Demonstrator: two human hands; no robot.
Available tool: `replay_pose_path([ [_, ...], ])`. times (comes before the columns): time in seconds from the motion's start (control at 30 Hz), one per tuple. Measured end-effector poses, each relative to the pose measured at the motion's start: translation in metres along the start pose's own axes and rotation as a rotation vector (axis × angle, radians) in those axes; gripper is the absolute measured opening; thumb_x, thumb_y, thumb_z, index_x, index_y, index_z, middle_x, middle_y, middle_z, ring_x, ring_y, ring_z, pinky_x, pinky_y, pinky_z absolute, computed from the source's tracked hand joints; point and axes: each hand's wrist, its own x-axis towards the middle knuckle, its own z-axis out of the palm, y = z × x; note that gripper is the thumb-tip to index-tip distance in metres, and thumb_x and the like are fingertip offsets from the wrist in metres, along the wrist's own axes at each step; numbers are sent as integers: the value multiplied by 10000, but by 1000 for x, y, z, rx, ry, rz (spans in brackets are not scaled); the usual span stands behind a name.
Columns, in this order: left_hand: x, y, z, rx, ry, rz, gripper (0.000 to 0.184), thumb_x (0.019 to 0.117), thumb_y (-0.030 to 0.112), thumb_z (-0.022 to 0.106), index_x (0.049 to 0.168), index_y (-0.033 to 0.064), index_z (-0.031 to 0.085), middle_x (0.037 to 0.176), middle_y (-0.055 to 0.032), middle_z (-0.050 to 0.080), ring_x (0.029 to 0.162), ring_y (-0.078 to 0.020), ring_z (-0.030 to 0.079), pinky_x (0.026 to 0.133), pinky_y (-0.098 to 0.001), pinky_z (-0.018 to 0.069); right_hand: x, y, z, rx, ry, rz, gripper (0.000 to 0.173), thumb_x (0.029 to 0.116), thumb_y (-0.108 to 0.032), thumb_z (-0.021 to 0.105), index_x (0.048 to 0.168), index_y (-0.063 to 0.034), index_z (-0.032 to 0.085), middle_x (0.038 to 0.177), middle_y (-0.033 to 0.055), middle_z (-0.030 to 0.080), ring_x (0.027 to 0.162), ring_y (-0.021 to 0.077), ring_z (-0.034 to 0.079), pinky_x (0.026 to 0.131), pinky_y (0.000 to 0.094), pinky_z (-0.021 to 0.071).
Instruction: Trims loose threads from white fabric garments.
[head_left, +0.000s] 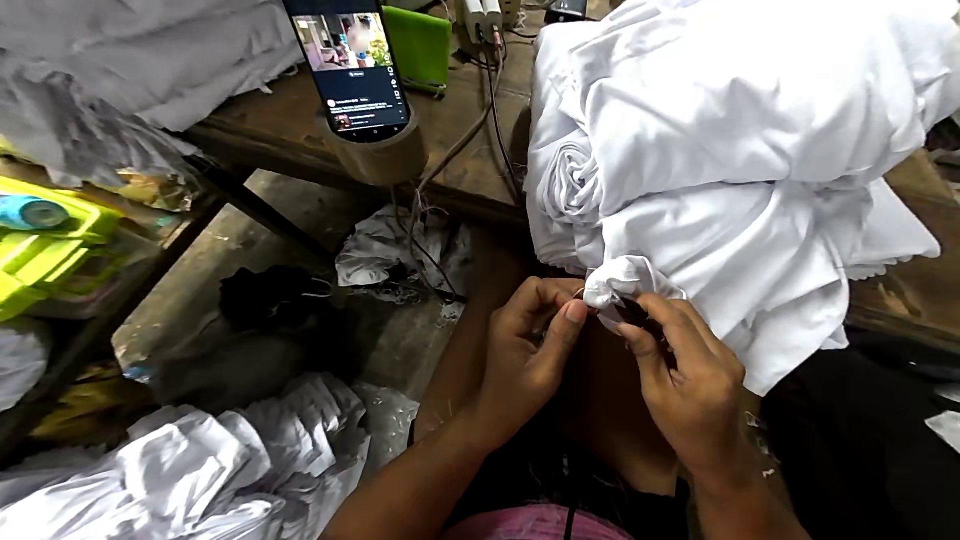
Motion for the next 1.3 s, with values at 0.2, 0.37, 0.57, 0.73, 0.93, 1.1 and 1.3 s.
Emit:
replay_pose_path([
  [0.2, -1, -2, 3, -104, -37, -32, 34, 1010, 139, 593, 1026, 124, 567, 1049, 21, 700, 981, -70, 689, 873, -276, 586, 4, 2, 4, 14, 14, -4, 312, 1029, -241, 616, 1084, 43, 735, 950, 134, 726, 894, 102, 682, 848, 185, 537],
  [0.37, -1, -3, -1, -140, -44, -19, 45, 1024, 179, 577, 1055, 148, 569, 1055, 23, 709, 989, -78, 696, 885, -286, 583, 3, 5, -1, -22, 25, -44, 280, 1030, -222, 620, 1042, 26, 749, 927, 132, 735, 881, 120, 694, 838, 197, 542],
  [0.57, -3, -2, 2, -113, -44, -19, 95, 1010, 155, 582, 1102, 161, 561, 1100, 35, 707, 1024, -77, 689, 912, -290, 579, -4, 0, -3, -144, 18, -76, 262, 1006, -223, 663, 1022, 26, 742, 905, 145, 730, 834, 161, 697, 788, 230, 553],
  [0.73, -5, -1, 5, -48, -60, -4, 174, 990, 115, 596, 1141, 128, 510, 1095, 19, 708, 1037, -83, 692, 933, -306, 578, 1, -3, -3, -159, 39, -103, 241, 1027, -185, 622, 1016, 16, 756, 903, 146, 740, 838, 172, 703, 777, 239, 549],
  [0.93, 13, -3, 8, 194, -21, -9, 297, 964, 64, 667, 1240, -15, 595, 879, -12, 701, 762, -51, 682, 713, -234, 601, 21, -3, -10, 75, 33, 24, 227, 1030, -210, 631, 1049, 3, 706, 1328, 179, 585, 936, 25, 636, 790, 131, 531],
  [1.1, 4, -7, -3, 269, -71, 87, 105, 1037, 103, 568, 1015, 7, 605, 886, -7, 665, 779, 6, 630, 735, -170, 554, 13, 7, -17, 143, -135, 46, 259, 1021, -249, 637, 1080, -14, 730, 1333, 165, 640, 1081, 64, 665, 869, 153, 544],
  [1.3, -9, -2, -1, 395, -104, 146, 217, 1077, 194, 510, 1009, -5, 562, 969, -89, 689, 938, -42, 683, 832, -189, 565, 1, -1, -13, -84, -113, -81, 253, 1034, -212, 614, 1100, -1, 737, 1269, 235, 672, 1142, 240, 683, 940, 295, 564],
])
